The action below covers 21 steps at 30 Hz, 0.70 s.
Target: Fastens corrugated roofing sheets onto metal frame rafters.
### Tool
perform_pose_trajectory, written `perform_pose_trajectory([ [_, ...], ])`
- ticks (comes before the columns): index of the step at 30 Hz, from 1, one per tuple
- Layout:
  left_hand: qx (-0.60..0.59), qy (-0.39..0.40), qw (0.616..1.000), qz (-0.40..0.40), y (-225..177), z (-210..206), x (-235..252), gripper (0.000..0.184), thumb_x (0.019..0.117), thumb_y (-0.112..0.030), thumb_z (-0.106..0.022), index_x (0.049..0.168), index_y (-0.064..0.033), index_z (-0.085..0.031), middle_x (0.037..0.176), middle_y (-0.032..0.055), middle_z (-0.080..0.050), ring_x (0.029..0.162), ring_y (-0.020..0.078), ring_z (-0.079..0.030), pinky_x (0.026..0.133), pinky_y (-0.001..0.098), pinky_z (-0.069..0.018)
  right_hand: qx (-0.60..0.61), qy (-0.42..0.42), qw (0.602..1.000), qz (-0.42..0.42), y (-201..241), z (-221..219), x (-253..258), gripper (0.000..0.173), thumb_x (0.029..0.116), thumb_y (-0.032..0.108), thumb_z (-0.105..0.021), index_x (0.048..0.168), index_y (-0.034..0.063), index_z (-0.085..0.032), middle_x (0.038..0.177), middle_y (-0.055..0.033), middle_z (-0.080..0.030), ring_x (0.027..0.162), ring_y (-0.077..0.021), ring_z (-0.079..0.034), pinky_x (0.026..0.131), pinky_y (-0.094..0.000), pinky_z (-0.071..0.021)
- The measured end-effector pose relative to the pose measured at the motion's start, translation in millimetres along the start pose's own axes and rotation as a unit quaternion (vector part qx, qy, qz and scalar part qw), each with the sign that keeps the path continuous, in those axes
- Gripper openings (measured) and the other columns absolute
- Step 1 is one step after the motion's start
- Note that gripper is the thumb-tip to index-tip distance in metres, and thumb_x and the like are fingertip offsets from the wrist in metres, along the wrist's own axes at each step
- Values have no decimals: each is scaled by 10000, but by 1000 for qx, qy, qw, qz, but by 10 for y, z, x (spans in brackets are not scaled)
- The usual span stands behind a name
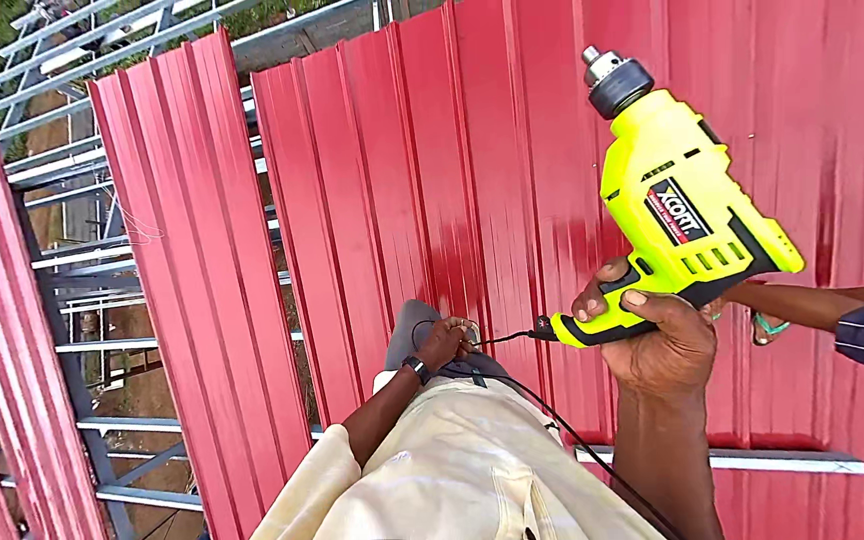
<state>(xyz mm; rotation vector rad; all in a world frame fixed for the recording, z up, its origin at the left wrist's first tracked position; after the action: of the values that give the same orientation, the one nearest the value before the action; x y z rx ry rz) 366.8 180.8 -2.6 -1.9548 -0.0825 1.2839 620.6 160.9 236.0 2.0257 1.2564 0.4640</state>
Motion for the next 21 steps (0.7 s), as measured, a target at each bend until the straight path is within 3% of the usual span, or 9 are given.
perform_pose_trajectory([
  [12, -126, -26, 992, 6, -536, 271, 301, 283, 1073, -126, -474, 1298, 21, -563, 925, 122, -672, 731, 203, -680, 658, 335, -597, -4, -112, 986, -127, -844, 490, 90, 319, 882, 42, -608, 1181, -1, -505, 1010, -212, -678, 621, -251, -663, 551, -398, -600],
  [17, -195, -25, 980, 8, -1105, 720, 830, 284, 1063, -64, -463, 1316, 37, -545, 989, 146, -679, 815, 224, -694, 748, 366, -605, -9, -162, 971, -176, -1371, 450, 600, 355, 872, 45, -603, 1205, -3, -488, 996, -210, -678, 607, -248, -655, 528, -398, -590],
  [21, -237, -32, 970, 30, -1807, 1204, 1501, 284, 1060, -39, -475, 1318, 71, -525, 1008, 171, -677, 858, 254, -713, 800, 392, -620, -14, -228, 952, -205, -1759, 301, 1165, 379, 858, 20, -589, 1219, 6, -471, 985, -204, -672, 584, -244, -645, 507, -394, -583],
])
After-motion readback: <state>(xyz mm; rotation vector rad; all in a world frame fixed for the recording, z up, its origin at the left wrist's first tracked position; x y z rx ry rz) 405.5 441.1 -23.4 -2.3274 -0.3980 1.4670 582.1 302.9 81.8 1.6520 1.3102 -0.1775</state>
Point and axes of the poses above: each hand's wrist, its own x-axis towards the middle knuckle, its own z-axis out of the back of the hand, y = z × x, the point moved 4 cm from there along x, towards the middle knuckle
